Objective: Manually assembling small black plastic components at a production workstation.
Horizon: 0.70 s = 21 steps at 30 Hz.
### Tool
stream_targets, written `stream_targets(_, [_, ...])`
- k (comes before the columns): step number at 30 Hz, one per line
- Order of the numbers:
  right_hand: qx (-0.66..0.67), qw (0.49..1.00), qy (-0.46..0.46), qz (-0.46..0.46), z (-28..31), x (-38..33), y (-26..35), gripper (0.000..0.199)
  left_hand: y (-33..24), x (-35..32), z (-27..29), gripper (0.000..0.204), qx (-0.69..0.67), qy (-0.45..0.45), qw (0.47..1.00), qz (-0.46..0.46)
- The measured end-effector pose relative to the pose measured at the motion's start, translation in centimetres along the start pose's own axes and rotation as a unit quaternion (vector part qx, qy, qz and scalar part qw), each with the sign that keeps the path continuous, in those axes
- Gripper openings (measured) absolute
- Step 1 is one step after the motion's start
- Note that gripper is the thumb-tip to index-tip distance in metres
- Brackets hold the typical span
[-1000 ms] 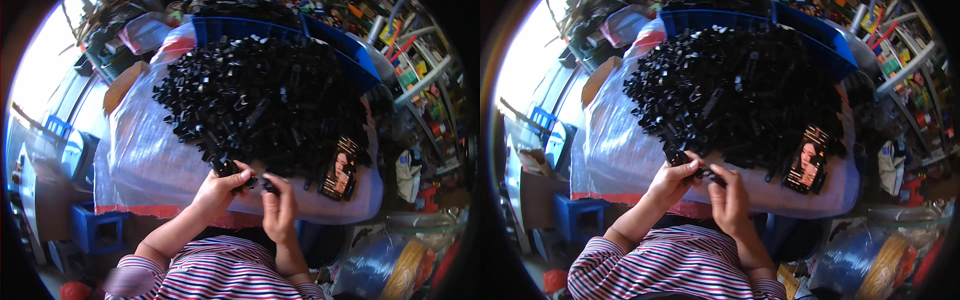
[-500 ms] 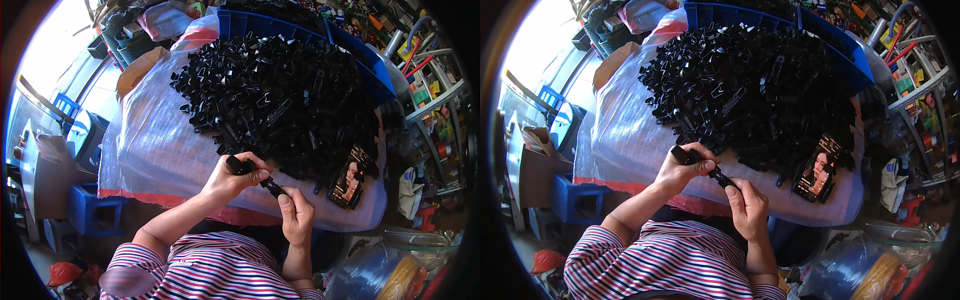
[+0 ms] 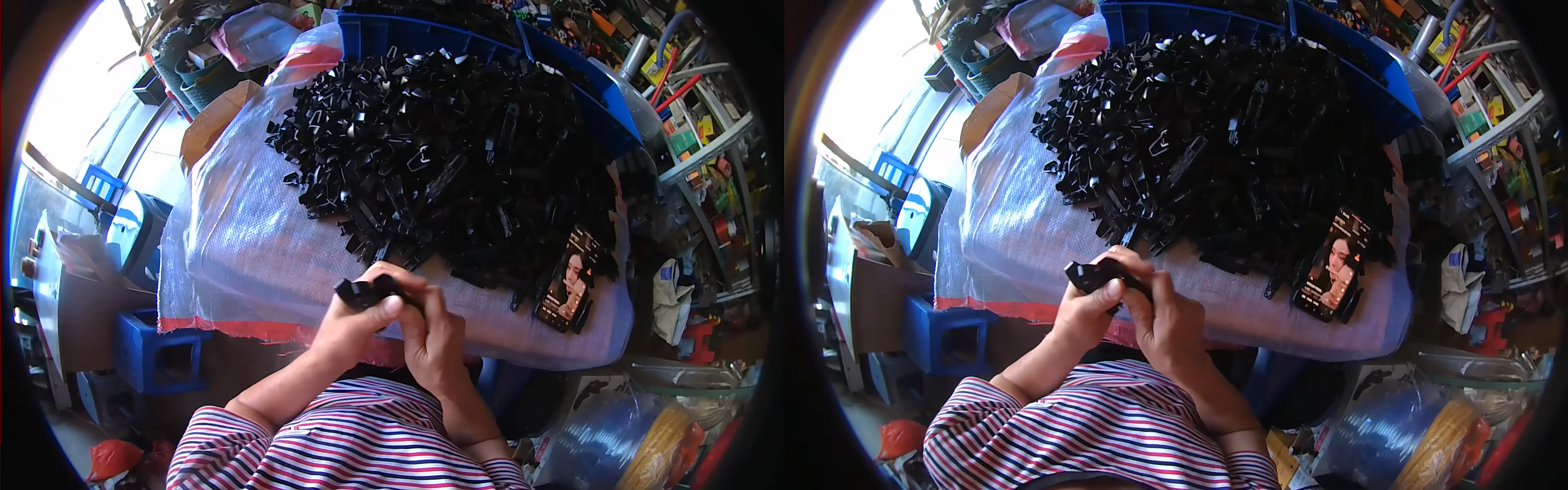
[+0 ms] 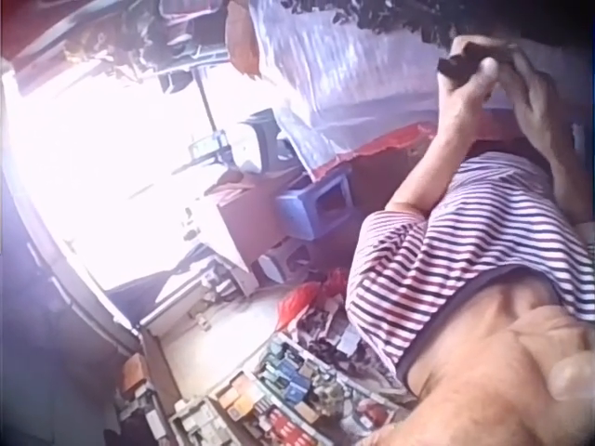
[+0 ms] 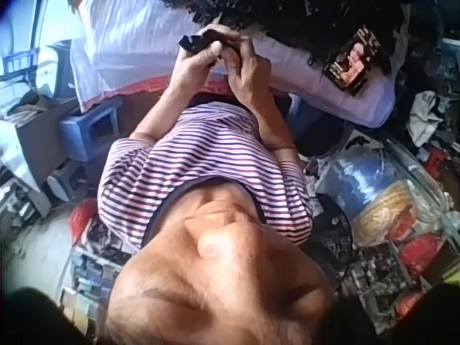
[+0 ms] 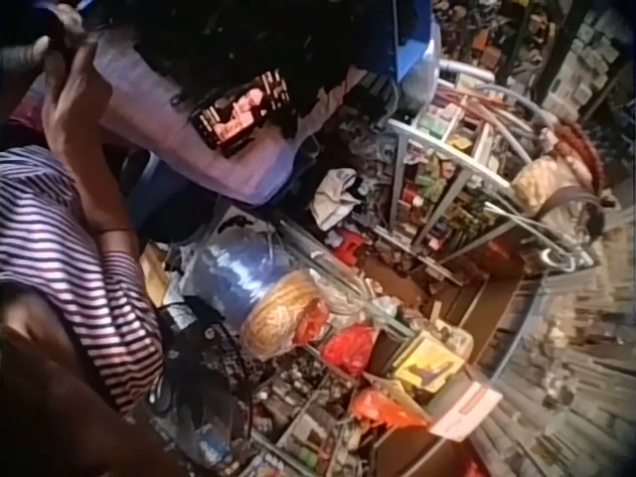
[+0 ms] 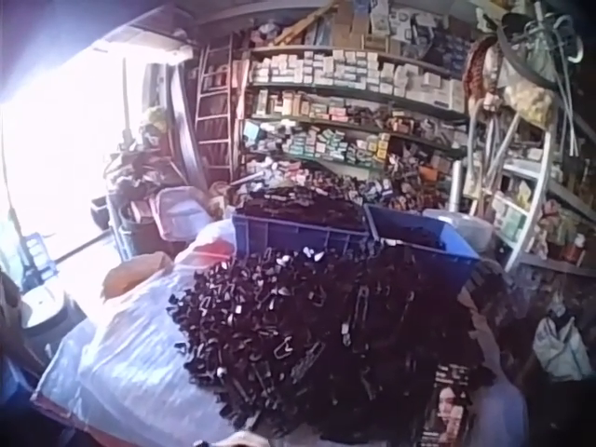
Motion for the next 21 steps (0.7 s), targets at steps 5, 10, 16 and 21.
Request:
stream_targets(5, [-0.268, 0.957, -0.1, 0.053, 4.6, 1.0, -0.9, 0.025, -1.7, 0.8, 5.0, 0.021, -0.245, -0.039, 0.968, 0.032])
stream_targets(10, [-0.329, 0.942, -0.055, 0.044, 5.2, 0.3, -3.4, 0.027, -8.9, 4.3, 14.8, 0.019, 0.322, -0.238, 0.905, -0.141])
stream_targets(16, [-0.22, 0.967, -0.096, 0.082, 5.3, -0.3, -3.2, 0.022, -9.9, 8.0, 15.7, 0.025, 0.766, -0.218, 0.578, -0.178])
stream_targets(21, [-0.148, 0.982, -0.108, 0.032, 6.0, -0.6, -3.1, 0.023, -10.4, 7.1, 16.0, 0.02, 0.72, -0.222, 0.621, -0.217])
Point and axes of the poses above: each hand's wrist, its own x-axis towards the middle knuckle, its own z-axis out of the back of the hand, y = z × x, the point moved 7 cm from there along x, towards the middle knuckle
